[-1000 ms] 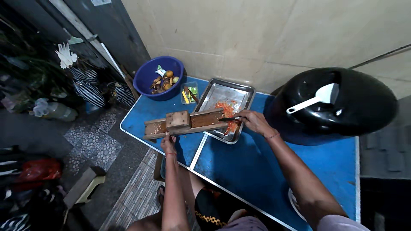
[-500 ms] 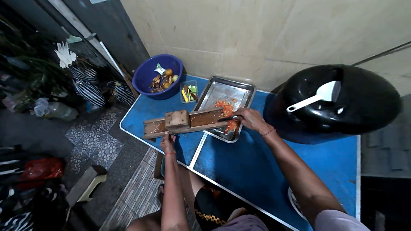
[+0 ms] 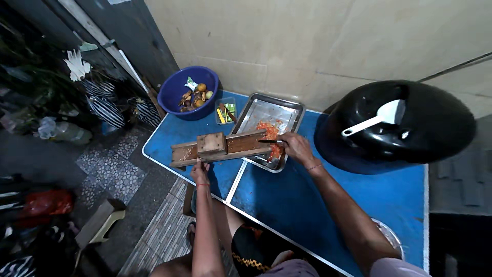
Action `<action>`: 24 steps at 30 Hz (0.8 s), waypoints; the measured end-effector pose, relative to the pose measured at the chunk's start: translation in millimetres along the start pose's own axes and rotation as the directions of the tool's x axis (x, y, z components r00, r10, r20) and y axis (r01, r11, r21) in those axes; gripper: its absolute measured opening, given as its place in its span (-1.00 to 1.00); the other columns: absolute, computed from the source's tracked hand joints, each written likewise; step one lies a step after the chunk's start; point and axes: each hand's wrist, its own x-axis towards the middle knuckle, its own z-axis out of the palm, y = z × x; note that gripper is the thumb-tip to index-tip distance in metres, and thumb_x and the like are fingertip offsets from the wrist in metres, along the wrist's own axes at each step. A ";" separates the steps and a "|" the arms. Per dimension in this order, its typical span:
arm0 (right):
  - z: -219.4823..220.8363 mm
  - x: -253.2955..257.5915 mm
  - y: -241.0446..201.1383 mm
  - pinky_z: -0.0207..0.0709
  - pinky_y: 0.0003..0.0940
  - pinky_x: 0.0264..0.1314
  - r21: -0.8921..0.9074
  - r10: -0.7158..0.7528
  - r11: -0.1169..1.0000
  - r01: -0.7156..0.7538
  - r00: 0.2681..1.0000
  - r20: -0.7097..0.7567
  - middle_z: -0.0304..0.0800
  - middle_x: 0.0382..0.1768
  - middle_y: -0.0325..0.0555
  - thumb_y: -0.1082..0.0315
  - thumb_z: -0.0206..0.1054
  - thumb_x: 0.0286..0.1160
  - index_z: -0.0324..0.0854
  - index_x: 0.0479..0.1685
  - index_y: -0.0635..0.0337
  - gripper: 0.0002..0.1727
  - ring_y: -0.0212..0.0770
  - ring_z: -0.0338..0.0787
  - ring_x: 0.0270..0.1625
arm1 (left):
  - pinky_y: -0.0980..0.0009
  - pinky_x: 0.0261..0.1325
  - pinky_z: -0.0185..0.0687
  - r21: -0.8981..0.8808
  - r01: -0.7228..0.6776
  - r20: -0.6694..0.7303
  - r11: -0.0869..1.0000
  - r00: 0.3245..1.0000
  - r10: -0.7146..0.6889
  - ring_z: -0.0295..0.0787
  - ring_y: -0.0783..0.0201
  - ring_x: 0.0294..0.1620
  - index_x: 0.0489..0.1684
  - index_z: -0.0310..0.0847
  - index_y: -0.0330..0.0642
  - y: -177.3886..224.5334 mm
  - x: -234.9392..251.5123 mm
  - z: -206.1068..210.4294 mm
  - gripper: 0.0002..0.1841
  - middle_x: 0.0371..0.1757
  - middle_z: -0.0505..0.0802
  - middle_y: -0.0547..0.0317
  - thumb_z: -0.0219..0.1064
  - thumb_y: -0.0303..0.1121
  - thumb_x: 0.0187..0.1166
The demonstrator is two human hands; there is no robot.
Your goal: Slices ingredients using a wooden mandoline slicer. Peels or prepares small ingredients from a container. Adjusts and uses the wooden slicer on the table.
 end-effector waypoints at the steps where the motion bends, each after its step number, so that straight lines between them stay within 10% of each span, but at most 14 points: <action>1: 2.5 1.2 0.3 0.58 0.43 0.15 -0.020 0.000 1.000 -0.001 1.000 -0.031 0.83 0.10 0.28 0.58 0.32 0.54 0.83 0.12 0.24 -0.72 0.38 0.80 0.17 | 0.37 -0.19 0.74 -0.006 0.000 0.000 1.000 1.000 0.000 0.70 0.27 -0.38 0.10 0.47 -0.55 0.4 -0.4 0.2 -0.69 -0.28 0.71 -0.06 0.13 -0.34 0.83; 24: 33.9 -16.5 -4.4 0.59 0.33 0.18 -0.107 -0.047 0.994 0.016 0.955 -0.294 0.79 0.13 0.35 0.53 0.26 0.57 0.80 0.11 0.33 -0.73 0.41 0.75 0.25 | 0.38 -0.18 0.74 -0.030 0.018 -0.018 0.999 1.000 -0.018 0.70 0.26 -0.37 0.06 0.47 -0.53 1.6 -1.7 0.8 -0.72 -0.27 0.69 -0.07 0.16 -0.37 0.81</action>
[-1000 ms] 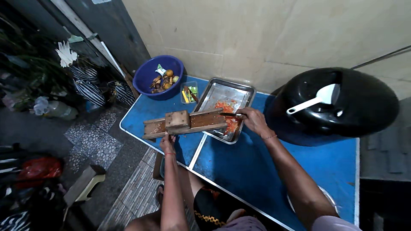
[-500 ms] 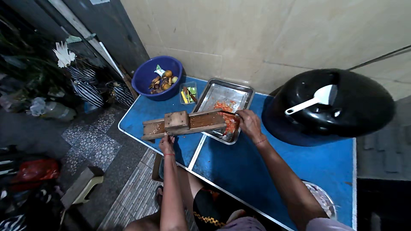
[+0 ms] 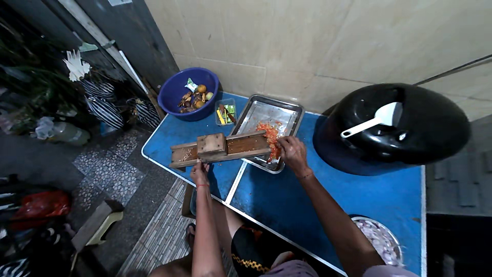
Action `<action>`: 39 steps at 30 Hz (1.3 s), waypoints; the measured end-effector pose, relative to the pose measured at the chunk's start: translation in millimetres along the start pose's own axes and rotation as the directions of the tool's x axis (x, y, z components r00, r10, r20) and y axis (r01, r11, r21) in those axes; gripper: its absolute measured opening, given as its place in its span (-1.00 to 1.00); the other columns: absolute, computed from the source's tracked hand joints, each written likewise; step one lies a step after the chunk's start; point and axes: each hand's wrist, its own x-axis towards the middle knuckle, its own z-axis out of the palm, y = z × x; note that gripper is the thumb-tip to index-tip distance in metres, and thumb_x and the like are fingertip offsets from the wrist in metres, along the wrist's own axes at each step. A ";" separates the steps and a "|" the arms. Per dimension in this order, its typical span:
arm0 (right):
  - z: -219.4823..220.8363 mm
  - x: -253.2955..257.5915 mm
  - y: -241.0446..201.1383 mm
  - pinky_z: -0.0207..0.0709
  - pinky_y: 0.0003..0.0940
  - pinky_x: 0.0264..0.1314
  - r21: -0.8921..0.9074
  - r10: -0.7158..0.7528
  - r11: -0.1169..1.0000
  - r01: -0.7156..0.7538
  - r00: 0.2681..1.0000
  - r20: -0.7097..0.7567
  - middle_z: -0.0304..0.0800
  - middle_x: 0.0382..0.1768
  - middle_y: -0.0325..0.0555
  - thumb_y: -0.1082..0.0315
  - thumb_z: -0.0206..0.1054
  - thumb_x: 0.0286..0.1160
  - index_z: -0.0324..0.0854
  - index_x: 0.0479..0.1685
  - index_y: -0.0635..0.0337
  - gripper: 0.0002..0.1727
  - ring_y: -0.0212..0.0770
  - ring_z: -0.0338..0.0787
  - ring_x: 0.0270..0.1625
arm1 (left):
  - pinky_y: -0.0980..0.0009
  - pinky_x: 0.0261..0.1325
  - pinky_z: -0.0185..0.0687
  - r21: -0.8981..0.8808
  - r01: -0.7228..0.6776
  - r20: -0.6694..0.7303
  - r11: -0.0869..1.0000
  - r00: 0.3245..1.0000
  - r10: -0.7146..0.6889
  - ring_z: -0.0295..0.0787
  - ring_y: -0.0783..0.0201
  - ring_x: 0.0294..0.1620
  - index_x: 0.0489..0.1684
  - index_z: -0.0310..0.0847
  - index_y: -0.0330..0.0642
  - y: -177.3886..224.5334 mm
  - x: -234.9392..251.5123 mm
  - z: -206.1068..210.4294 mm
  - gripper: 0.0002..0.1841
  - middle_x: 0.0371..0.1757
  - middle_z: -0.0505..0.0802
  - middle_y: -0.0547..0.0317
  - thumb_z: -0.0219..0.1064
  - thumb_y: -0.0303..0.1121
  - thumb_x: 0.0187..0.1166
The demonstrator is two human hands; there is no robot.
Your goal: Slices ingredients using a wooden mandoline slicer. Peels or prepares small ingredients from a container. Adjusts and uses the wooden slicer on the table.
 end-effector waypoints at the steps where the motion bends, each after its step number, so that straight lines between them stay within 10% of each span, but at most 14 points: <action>1: -1.4 -2.1 -2.2 0.58 0.34 0.18 0.003 0.025 1.000 -0.025 1.000 -0.010 0.79 0.13 0.37 0.55 0.26 0.55 0.80 0.12 0.34 -0.72 0.43 0.75 0.24 | 0.38 -0.19 0.74 -0.002 -0.001 -0.001 1.000 1.000 0.001 0.70 0.26 -0.37 0.05 0.47 -0.52 0.1 0.1 0.6 -0.73 -0.28 0.69 -0.06 0.16 -0.37 0.81; 39: -23.2 2.1 -10.1 0.59 0.34 0.08 -0.099 -0.065 0.993 0.067 0.998 0.020 0.81 0.09 0.33 0.58 0.34 0.44 0.80 0.06 0.33 -0.74 0.42 0.77 0.15 | 0.38 -0.18 0.73 0.019 -0.002 0.011 1.000 1.000 0.001 0.69 0.26 -0.37 0.08 0.46 -0.54 -0.6 1.2 0.6 -0.70 -0.26 0.68 -0.06 0.13 -0.34 0.83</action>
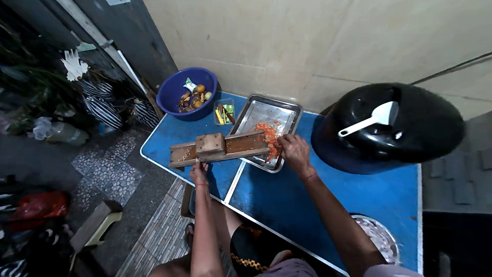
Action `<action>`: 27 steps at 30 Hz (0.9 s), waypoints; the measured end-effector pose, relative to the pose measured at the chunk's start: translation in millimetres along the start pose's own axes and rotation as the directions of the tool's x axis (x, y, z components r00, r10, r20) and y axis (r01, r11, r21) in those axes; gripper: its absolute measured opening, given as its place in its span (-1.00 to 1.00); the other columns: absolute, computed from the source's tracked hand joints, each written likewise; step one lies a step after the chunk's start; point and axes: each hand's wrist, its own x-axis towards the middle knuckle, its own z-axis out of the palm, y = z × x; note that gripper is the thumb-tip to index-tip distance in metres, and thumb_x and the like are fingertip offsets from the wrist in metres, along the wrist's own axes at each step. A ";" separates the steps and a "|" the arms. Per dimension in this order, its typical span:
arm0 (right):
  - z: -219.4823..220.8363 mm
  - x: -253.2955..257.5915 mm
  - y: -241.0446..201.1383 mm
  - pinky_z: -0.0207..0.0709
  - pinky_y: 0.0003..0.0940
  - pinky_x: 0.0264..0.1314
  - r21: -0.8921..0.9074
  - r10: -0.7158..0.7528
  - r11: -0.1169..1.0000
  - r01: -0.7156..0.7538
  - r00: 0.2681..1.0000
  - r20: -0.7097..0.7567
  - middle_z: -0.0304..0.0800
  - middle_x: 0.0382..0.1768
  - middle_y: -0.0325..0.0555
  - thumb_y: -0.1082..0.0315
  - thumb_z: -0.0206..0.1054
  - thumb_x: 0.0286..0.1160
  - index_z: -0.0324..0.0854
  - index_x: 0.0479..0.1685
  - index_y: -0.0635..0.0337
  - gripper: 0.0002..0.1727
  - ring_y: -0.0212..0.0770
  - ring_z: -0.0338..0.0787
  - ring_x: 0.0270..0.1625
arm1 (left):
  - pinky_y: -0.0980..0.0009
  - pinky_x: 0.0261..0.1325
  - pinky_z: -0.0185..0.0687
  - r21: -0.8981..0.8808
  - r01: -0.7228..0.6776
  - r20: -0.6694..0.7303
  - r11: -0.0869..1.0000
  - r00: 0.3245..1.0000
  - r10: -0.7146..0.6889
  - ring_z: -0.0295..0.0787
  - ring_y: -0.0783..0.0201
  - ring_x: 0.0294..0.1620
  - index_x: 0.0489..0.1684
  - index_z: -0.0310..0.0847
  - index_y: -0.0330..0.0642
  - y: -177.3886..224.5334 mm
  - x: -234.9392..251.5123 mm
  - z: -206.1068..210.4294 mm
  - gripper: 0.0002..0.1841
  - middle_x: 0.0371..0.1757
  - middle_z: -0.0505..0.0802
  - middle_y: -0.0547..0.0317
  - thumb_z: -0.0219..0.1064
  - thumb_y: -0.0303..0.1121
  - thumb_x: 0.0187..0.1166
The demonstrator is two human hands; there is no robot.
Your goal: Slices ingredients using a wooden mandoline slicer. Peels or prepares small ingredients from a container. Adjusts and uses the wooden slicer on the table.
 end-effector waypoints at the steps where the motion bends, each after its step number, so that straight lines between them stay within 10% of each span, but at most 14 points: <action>1: 5.6 0.1 -0.4 0.60 0.34 0.07 0.004 0.001 1.000 -0.001 1.000 -0.017 0.81 0.09 0.33 0.56 0.35 0.45 0.81 0.07 0.33 -0.74 0.42 0.78 0.15 | 0.38 -0.19 0.73 0.000 0.000 -0.007 1.000 1.000 0.000 0.69 0.26 -0.38 0.07 0.46 -0.54 0.5 -0.5 0.4 -0.71 -0.27 0.69 -0.06 0.14 -0.35 0.82; 20: -8.8 -0.1 -47.0 0.56 0.28 0.35 0.072 0.376 0.905 -0.419 0.868 0.323 0.74 0.27 0.31 0.38 0.18 0.71 0.73 0.31 0.24 -0.66 0.31 0.71 0.37 | 0.35 -0.18 0.75 -0.021 0.000 -0.012 1.000 1.000 0.000 0.71 0.25 -0.39 0.06 0.47 -0.53 0.6 -2.4 -0.8 -0.72 -0.28 0.70 -0.06 0.16 -0.35 0.81; 27: -17.8 -23.8 -25.7 0.64 0.29 0.18 0.057 0.428 0.896 -0.440 0.891 0.150 0.76 0.16 0.41 0.49 0.22 0.62 0.74 0.26 0.33 -0.67 0.40 0.76 0.27 | 0.35 -0.15 0.74 0.005 -0.010 0.018 1.000 1.000 0.010 0.71 0.25 -0.33 0.12 0.46 -0.53 -2.3 0.9 -1.6 -0.69 -0.23 0.69 -0.08 0.13 -0.33 0.83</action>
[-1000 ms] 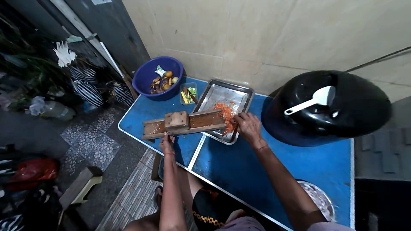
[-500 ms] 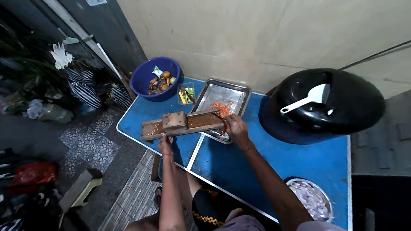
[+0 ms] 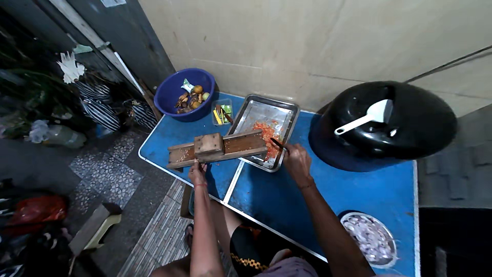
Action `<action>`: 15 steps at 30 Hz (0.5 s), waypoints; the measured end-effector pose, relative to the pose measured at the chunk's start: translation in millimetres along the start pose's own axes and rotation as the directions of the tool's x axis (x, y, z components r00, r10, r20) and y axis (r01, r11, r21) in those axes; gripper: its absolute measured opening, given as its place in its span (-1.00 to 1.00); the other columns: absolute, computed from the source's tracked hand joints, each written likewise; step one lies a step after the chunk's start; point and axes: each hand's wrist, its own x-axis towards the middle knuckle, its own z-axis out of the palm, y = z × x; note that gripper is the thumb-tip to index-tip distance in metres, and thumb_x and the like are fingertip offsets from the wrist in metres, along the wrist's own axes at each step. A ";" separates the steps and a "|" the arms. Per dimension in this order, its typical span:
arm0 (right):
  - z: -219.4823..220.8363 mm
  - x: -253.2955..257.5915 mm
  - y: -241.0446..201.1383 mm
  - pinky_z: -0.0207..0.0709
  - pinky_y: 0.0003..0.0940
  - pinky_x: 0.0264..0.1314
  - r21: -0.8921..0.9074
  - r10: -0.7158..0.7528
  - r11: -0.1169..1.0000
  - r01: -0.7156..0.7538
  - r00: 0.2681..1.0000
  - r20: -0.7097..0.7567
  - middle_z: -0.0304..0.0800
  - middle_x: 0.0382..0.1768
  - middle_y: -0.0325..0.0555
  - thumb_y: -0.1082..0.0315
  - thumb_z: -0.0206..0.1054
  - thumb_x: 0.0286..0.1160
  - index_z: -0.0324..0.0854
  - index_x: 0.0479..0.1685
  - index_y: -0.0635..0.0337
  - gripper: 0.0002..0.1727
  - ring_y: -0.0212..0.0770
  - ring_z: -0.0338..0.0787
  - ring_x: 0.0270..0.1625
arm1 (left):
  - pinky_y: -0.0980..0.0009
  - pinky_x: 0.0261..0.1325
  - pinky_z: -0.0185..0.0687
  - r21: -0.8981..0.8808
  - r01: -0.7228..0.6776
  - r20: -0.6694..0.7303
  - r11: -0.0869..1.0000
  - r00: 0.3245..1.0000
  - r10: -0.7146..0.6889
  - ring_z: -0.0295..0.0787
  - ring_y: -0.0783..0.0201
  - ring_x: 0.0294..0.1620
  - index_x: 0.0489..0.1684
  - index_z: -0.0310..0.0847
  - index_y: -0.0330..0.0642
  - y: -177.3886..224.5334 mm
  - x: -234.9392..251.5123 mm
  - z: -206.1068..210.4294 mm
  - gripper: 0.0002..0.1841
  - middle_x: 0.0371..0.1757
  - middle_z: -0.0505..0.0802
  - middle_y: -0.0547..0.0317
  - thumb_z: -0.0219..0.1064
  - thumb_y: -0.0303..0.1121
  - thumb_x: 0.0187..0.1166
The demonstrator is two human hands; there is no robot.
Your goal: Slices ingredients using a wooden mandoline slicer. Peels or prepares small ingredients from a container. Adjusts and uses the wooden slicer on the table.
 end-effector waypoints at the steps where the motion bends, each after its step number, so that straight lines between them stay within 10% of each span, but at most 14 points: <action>1: 3.3 -1.0 -0.8 0.65 0.29 0.17 0.015 -0.053 0.998 0.053 0.998 -0.030 0.77 0.14 0.43 0.49 0.23 0.61 0.75 0.24 0.36 -0.68 0.41 0.77 0.24 | 0.35 -0.15 0.74 0.002 0.000 0.001 1.000 1.000 0.000 0.70 0.25 -0.33 0.12 0.45 -0.54 0.2 0.2 -0.3 -0.69 -0.22 0.69 -0.08 0.13 -0.33 0.83; 15: 3.8 15.6 -12.9 0.60 0.29 0.26 -0.009 -0.062 0.998 0.063 0.998 0.026 0.75 0.22 0.38 0.44 0.23 0.65 0.74 0.24 0.35 -0.68 0.39 0.71 0.35 | 0.35 -0.13 0.74 -0.022 0.018 -0.014 1.000 1.000 -0.018 0.70 0.23 -0.31 0.15 0.46 -0.53 0.9 -0.3 -0.5 -0.69 -0.18 0.69 -0.11 0.16 -0.34 0.82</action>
